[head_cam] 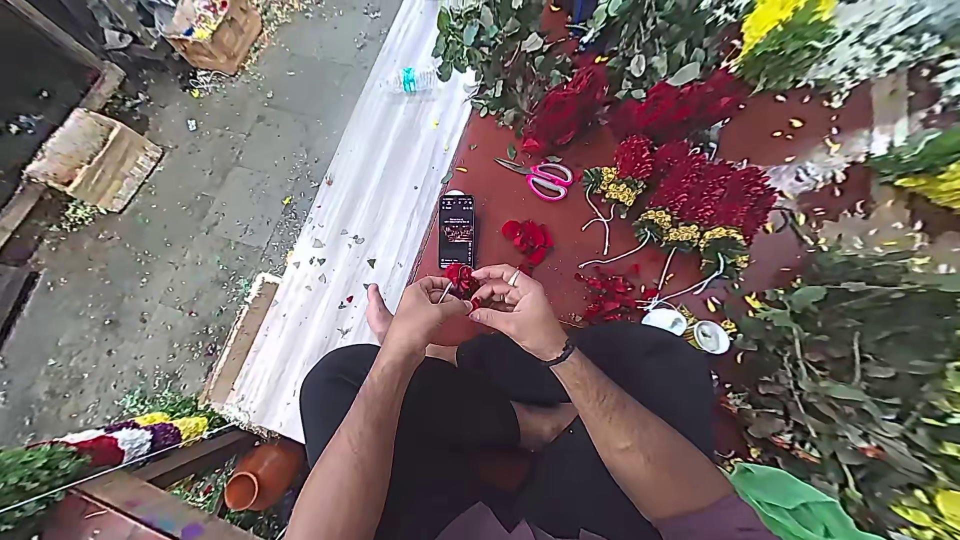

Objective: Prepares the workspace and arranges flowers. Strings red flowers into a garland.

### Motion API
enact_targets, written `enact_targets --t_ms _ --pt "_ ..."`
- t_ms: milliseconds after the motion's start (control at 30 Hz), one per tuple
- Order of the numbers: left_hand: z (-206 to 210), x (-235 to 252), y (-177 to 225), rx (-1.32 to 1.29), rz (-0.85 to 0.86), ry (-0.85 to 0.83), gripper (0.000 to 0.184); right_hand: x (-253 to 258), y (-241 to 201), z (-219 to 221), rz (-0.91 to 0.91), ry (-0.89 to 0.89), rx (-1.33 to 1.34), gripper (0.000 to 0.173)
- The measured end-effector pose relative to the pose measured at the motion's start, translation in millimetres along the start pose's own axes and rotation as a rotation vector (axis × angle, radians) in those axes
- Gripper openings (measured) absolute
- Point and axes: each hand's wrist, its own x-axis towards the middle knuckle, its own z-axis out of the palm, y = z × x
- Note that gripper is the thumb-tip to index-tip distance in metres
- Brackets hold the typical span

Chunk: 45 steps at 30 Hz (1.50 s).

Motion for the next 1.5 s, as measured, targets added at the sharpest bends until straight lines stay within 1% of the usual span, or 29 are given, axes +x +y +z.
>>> enact_targets --t_ms 67,133,233,333,467,600,700,800,867,933,1000,1033,1067,1100,1133,1167,1200,1233,1300,1333,1400,1433,1467,1500 --pt "-2 1 0 0.019 0.004 -0.027 0.045 -1 -1 0 0.038 -0.008 0.047 0.066" --pt "-3 2 1 0.018 -0.006 -0.057 0.044 -1 -1 2 0.082 0.010 0.111 0.066" --pt "-2 2 1 0.007 -0.005 -0.064 0.029 -1 -4 4 0.135 0.078 0.218 0.061" --pt "-2 2 1 0.059 0.036 -0.069 0.017 -2 -8 5 0.182 0.192 0.273 0.058" --pt "3 -2 3 0.142 0.132 -0.121 0.013 -2 -2 6 0.237 0.304 0.221 0.055" --pt "5 0 0 0.186 0.191 -0.119 0.014 -1 -2 6 0.279 0.311 0.158 0.056" --pt "4 1 -2 0.211 0.188 -0.087 0.013 -1 0 7 0.353 0.283 0.119 0.063" --pt "3 1 -3 0.241 0.165 -0.051 0.010 0 3 -3 0.426 0.195 0.038 0.078" --pt "0 0 -2 0.263 0.148 -0.033 0.011 1 -1 -15 0.356 0.114 -0.047 0.086" --pt "-3 0 -2 0.281 0.131 -0.027 0.014 2 -6 -25 0.251 0.023 -0.198 0.089" --pt "-7 1 -4 0.277 0.113 -0.039 0.015 5 -2 -29 0.211 -0.121 -0.368 0.093" --pt "-8 2 -4 0.271 0.106 -0.041 0.016 5 3 -29 0.230 -0.189 -0.405 0.088" --pt "-8 2 -3 0.273 0.097 -0.039 0.017 6 9 -29 0.250 -0.220 -0.418 0.079" --pt "-9 2 -2 0.275 0.082 -0.033 0.018 6 13 -30 0.257 -0.219 -0.418 0.063" --pt "-11 1 -1 0.275 0.070 -0.019 0.019 7 15 -32 0.238 -0.199 -0.420 0.043" --pt "-12 1 0 0.274 0.063 0.000 0.021 7 12 -35 0.190 -0.179 -0.411 0.022" --pt "-14 1 -1 0.274 0.060 0.020 0.021 8 7 -39 0.130 -0.174 -0.404 0.009" --pt "-15 1 -1 0.278 0.059 0.039 0.023 8 1 -42 0.089 -0.185 -0.390 0.006" --pt "-16 3 -1 0.329 0.057 0.082 0.027 5 -9 -43 0.059 -0.253 -0.348 0.006" --pt "-17 4 -1 0.394 0.055 0.104 0.027 3 -14 -41 0.055 -0.296 -0.314 0.007" --pt "-17 3 1 0.641 0.045 0.088 0.028 -1 -23 -35 0.003 -0.343 -0.230 0.008" --pt "-15 0 4 0.760 0.038 0.019 0.027 0 -25 -32 -0.033 -0.335 -0.204 0.008" --pt "-13 -3 8 0.843 0.044 -0.104 0.023 2 -25 -32 -0.058 -0.316 -0.191 0.007" --pt "-12 -6 13 0.863 0.056 -0.276 0.019 5 -22 -31 -0.065 -0.295 -0.176 0.007"
